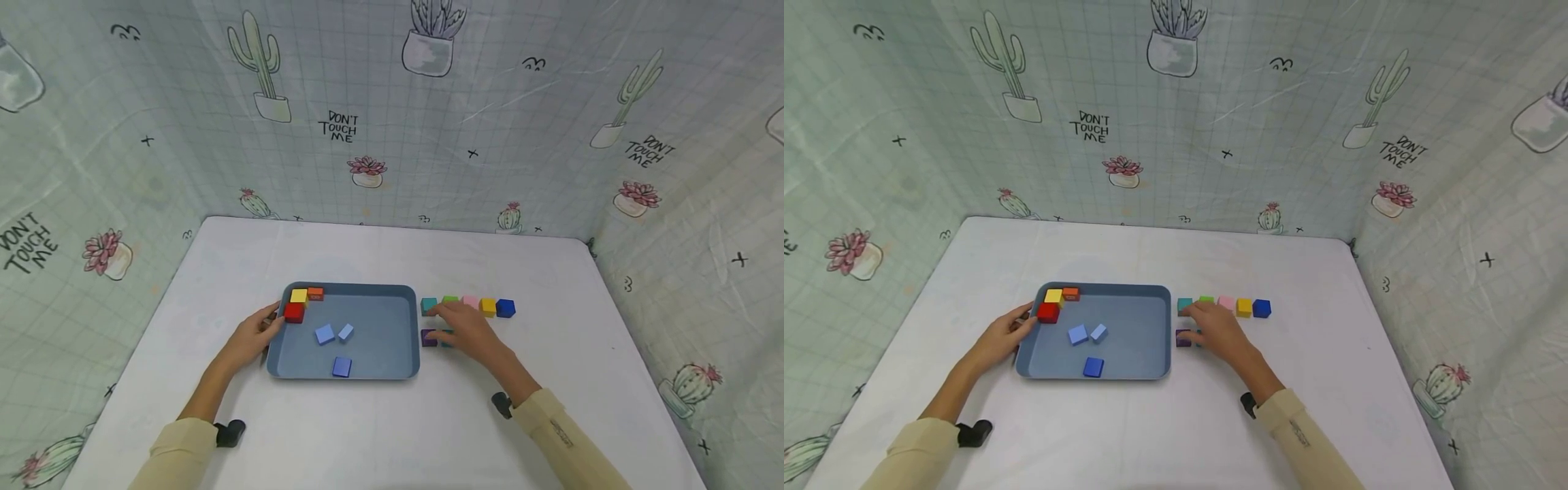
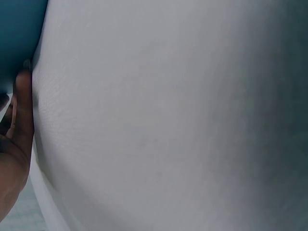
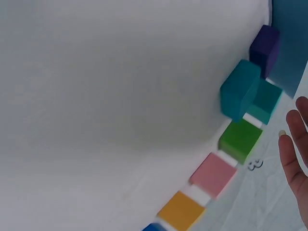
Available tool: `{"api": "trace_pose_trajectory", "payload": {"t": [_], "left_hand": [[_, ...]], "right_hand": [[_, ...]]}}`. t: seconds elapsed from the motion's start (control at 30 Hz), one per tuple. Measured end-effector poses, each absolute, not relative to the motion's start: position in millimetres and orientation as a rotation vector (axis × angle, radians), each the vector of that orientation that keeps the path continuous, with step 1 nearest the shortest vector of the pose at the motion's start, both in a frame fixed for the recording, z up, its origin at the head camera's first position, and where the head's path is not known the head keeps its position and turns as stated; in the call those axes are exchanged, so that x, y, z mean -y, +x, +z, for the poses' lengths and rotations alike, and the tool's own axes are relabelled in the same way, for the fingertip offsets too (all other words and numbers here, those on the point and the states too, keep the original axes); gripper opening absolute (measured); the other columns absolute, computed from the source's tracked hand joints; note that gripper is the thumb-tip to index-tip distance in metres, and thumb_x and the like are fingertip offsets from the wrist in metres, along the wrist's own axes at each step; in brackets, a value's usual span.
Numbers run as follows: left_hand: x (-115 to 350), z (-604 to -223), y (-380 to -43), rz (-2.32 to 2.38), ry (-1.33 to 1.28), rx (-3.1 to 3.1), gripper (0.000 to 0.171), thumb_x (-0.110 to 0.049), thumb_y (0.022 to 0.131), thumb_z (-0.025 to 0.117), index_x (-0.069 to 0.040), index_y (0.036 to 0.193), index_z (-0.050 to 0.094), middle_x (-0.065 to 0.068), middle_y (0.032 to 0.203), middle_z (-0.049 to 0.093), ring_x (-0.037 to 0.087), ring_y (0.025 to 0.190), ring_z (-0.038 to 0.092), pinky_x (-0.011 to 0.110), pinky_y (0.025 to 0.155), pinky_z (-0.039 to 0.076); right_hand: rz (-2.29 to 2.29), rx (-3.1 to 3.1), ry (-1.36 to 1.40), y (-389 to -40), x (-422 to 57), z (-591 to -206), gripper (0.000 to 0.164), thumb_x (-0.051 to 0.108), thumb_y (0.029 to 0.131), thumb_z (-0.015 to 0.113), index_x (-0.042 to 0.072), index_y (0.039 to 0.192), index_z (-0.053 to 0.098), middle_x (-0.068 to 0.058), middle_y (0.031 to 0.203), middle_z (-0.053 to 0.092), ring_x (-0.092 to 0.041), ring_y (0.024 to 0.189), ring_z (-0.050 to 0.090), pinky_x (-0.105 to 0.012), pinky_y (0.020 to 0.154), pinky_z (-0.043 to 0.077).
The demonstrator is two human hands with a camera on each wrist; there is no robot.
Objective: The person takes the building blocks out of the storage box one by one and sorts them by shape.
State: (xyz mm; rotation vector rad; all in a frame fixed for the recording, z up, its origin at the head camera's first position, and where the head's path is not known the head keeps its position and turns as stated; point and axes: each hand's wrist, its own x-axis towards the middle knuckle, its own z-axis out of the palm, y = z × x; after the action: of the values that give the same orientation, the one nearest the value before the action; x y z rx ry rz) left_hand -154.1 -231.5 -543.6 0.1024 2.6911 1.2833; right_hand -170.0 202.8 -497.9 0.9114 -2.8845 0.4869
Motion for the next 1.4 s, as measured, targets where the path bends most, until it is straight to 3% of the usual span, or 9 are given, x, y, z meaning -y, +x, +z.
{"api": "trace_pose_trajectory", "payload": {"t": [0.2, 0.7, 0.93, 1.4], "left_hand": [[233, -545, -154, 1.276, 0.12, -2.697, 0.059, -0.032, 0.097, 0.049, 0.002, 0.143, 0.034, 0.02, 0.115, 0.052, 0.026, 0.089, 0.053, 0.032, 0.065, 0.049], [236, -546, -156, 1.281, 0.147, -2.704, 0.06, -0.034, 0.097, 0.05, 0.002, 0.143, 0.035, 0.02, 0.116, 0.053, 0.026, 0.089, 0.053, 0.033, 0.065, 0.049], [237, -546, -158, 1.284, 0.144, -2.703, 0.06, -0.034, 0.097, 0.05, 0.002, 0.143, 0.035, 0.02, 0.116, 0.052, 0.026, 0.088, 0.052, 0.031, 0.062, 0.049], [236, -551, -156, 1.283, 0.118, -2.707, 0.06, -0.033, 0.097, 0.05, 0.002, 0.143, 0.035, 0.019, 0.116, 0.053, 0.025, 0.086, 0.051, 0.032, 0.064, 0.047]], "right_hand": [[0.431, 2.88, 1.017, -173, -182, -493, 0.046, 0.04, 0.078, 0.074, 0.014, 0.116, 0.063, -0.001, 0.107, 0.064, -0.015, 0.098, 0.059, -0.032, 0.082, 0.049], [0.399, 2.832, 1.173, -178, -142, -481, 0.045, 0.041, 0.082, 0.07, 0.015, 0.118, 0.065, 0.0, 0.102, 0.063, -0.011, 0.089, 0.057, -0.025, 0.072, 0.047], [0.374, 2.849, 1.148, -179, -127, -477, 0.044, 0.042, 0.082, 0.07, 0.017, 0.117, 0.065, 0.002, 0.106, 0.064, -0.013, 0.094, 0.058, -0.028, 0.076, 0.047], [0.383, 2.892, 1.046, -176, -96, -480, 0.046, 0.043, 0.079, 0.072, 0.015, 0.115, 0.065, 0.002, 0.098, 0.067, -0.013, 0.086, 0.06, -0.022, 0.059, 0.044]]}}
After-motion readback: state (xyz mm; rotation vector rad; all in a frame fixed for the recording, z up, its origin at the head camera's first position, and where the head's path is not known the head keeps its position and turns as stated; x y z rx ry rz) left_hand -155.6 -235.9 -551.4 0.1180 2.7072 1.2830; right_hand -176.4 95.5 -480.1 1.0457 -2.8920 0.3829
